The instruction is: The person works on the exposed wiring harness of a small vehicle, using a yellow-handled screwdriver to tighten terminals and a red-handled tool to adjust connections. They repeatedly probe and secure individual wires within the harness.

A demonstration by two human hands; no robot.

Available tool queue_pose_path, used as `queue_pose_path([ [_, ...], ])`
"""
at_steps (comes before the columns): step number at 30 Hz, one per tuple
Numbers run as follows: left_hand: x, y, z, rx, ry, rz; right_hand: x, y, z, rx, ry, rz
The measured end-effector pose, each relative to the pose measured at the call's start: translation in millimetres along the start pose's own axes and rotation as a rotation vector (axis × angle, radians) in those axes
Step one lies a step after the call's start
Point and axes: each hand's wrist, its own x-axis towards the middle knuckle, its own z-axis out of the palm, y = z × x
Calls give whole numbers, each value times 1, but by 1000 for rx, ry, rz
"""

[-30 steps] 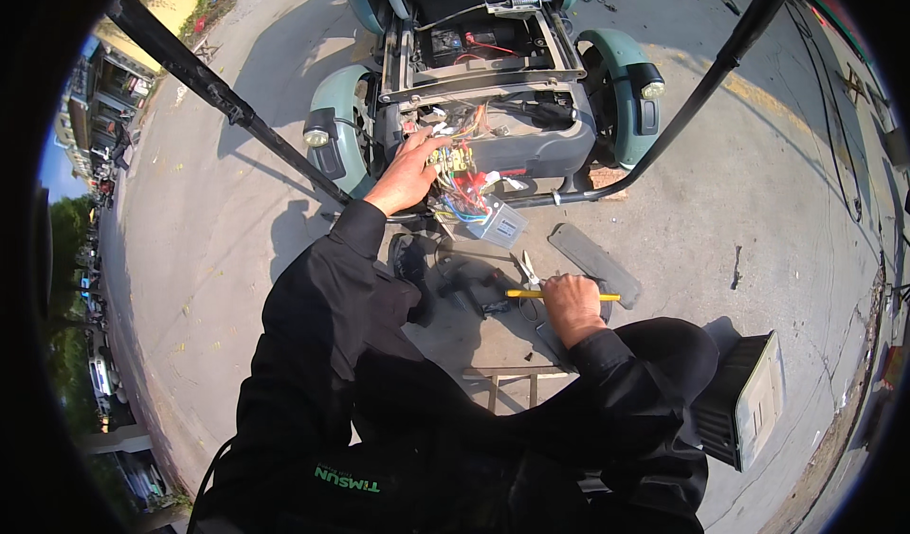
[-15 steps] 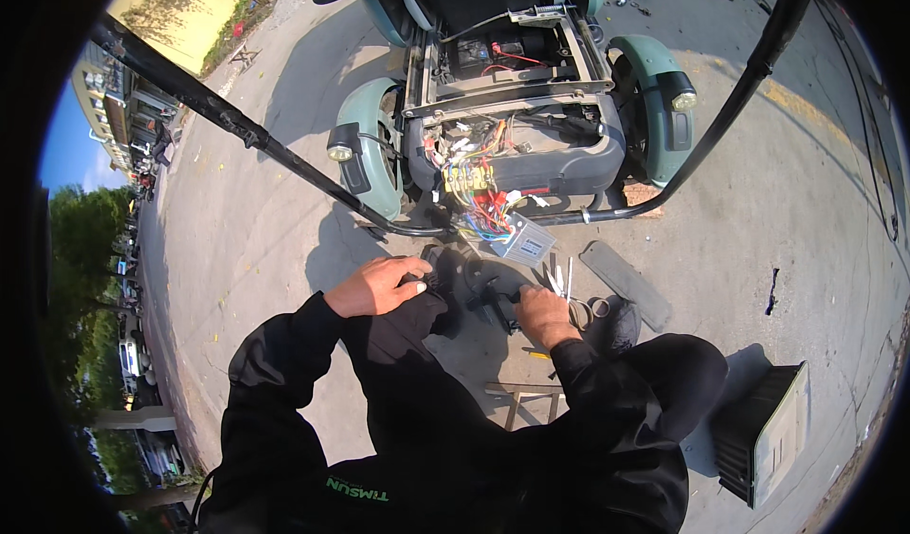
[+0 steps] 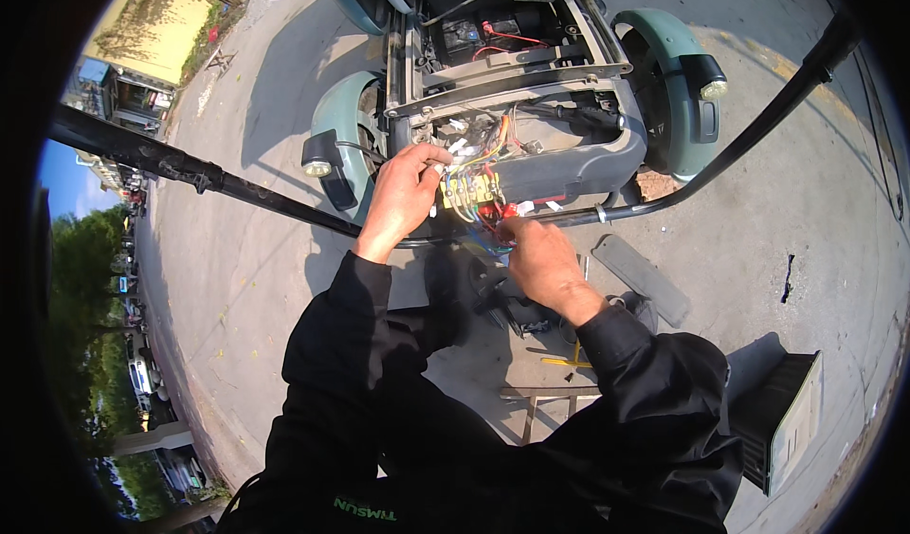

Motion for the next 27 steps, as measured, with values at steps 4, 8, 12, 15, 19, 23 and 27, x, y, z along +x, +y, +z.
queue_pose_path([
  [4, 6, 1, 4, -21, 17, -2, -11, 8, 18, 112, -44, -72],
  [8, 7, -1, 5, 19, -36, -7, -7, 20, 28, 238, 1, -105],
  [12, 2, -4, 9, 86, -52, 7, 5, 22, 32, 291, 89, -54],
  [15, -1, -3, 10, 146, -17, 28, 12, 16, 40, 312, 169, 3],
  [19, -1, 1, 13, 112, -7, 34, 14, 15, 47, 381, 251, 34],
  [23, -2, 2, 18, 104, -60, 23, 13, 20, 45, 539, 239, 137],
  [27, -1, -4, 18, 50, -84, 26, 13, 15, 43, 409, 246, 118],
])
